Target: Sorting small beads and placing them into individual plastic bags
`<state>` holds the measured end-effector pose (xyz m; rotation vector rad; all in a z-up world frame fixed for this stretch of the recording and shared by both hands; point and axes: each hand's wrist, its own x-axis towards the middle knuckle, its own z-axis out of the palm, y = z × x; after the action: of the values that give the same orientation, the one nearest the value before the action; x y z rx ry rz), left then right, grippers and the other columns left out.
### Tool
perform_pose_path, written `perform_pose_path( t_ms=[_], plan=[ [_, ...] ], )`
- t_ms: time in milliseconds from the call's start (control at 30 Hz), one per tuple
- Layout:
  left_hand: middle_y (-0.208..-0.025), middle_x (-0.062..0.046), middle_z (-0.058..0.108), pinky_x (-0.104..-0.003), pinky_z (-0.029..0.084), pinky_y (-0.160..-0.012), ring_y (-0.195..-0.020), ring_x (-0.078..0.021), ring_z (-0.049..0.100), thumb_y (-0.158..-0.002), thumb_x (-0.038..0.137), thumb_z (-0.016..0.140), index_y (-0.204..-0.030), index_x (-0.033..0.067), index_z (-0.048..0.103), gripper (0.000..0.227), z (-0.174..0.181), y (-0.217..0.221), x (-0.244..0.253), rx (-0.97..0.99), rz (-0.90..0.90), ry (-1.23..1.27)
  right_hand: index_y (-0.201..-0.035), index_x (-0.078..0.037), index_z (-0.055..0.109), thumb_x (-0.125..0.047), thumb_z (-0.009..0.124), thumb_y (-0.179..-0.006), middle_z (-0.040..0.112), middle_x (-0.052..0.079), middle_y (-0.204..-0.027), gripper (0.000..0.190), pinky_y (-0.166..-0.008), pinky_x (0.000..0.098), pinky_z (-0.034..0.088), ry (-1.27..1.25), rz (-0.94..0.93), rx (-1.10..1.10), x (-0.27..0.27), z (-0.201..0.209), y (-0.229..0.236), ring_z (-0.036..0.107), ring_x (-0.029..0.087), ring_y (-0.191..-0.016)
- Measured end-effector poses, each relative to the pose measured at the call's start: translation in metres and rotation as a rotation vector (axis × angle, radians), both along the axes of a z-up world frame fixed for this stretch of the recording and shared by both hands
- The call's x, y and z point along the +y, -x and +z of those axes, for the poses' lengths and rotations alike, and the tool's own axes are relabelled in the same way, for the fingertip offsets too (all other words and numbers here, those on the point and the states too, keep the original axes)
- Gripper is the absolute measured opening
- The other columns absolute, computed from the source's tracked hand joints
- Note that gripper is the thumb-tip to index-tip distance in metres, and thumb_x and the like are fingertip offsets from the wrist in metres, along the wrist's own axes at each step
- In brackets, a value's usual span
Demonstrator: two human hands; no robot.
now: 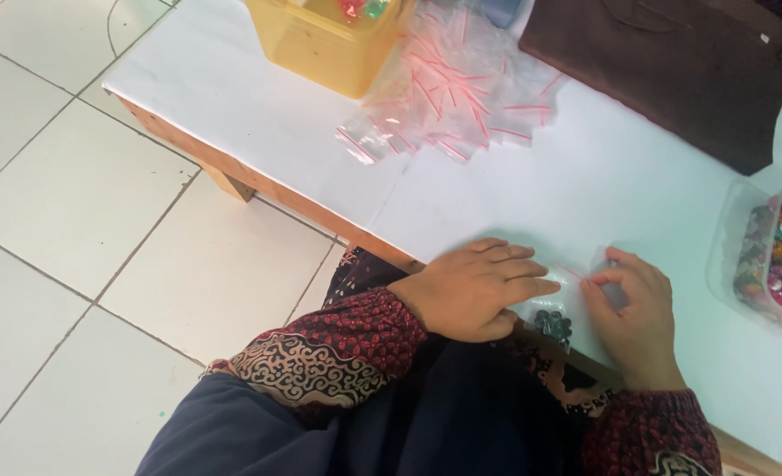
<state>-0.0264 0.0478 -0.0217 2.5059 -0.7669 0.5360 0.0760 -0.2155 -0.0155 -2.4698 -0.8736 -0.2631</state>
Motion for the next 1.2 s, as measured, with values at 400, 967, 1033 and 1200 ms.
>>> perform_pose_path(
  t_ms=[400,967,1033,1200],
  plan=[
    [-0.096,-0.002,0.065,-0.041,0.053,-0.088,-0.088,-0.0265,0.067,-0.104,0.021,0.057,-0.107,0.0159,0.065,0.01,0.06,0.002,0.073,-0.102,0.012,0.591,-0.09,-0.017,0.073,-0.022,0.07,-0.093,0.075,-0.009,-0.091,0.007,-0.08,0.0266,0.048,0.105,-0.007,0.107,0.108,0.115,0.045,0.068,0.01,-0.085],
    [-0.093,-0.008,0.07,-0.047,0.049,-0.067,-0.081,-0.0335,0.066,-0.082,0.02,0.063,-0.096,0.0175,0.066,0.015,0.152,-0.161,0.365,-0.215,0.554,0.185,-0.104,-0.005,0.063,0.007,0.065,-0.104,0.068,0.01,-0.087,0.011,-0.062,0.0254,0.066,-0.416,0.435,0.119,0.443,0.158,-0.142,0.075,0.015,-0.075],
    [-0.106,-0.013,0.07,-0.051,0.051,-0.074,-0.089,-0.0382,0.068,-0.083,0.023,0.064,-0.109,0.0158,0.068,0.028,0.144,-0.172,0.376,-0.144,0.614,0.148,-0.101,-0.006,0.064,0.006,0.064,-0.101,0.068,0.009,-0.086,0.012,-0.06,0.0253,0.066,-0.396,0.459,0.14,0.472,0.143,-0.159,0.076,0.016,-0.074],
    [-0.103,-0.014,0.053,-0.053,0.05,-0.061,-0.083,-0.0391,0.057,-0.084,0.011,0.059,-0.106,0.0137,0.056,0.023,0.135,-0.188,0.378,-0.063,0.778,-0.091,-0.104,-0.006,0.067,-0.005,0.066,-0.094,0.075,0.01,-0.092,0.01,-0.071,0.0451,0.05,-0.09,0.518,-0.189,0.513,0.113,-0.206,0.07,0.036,-0.083]
  ],
)
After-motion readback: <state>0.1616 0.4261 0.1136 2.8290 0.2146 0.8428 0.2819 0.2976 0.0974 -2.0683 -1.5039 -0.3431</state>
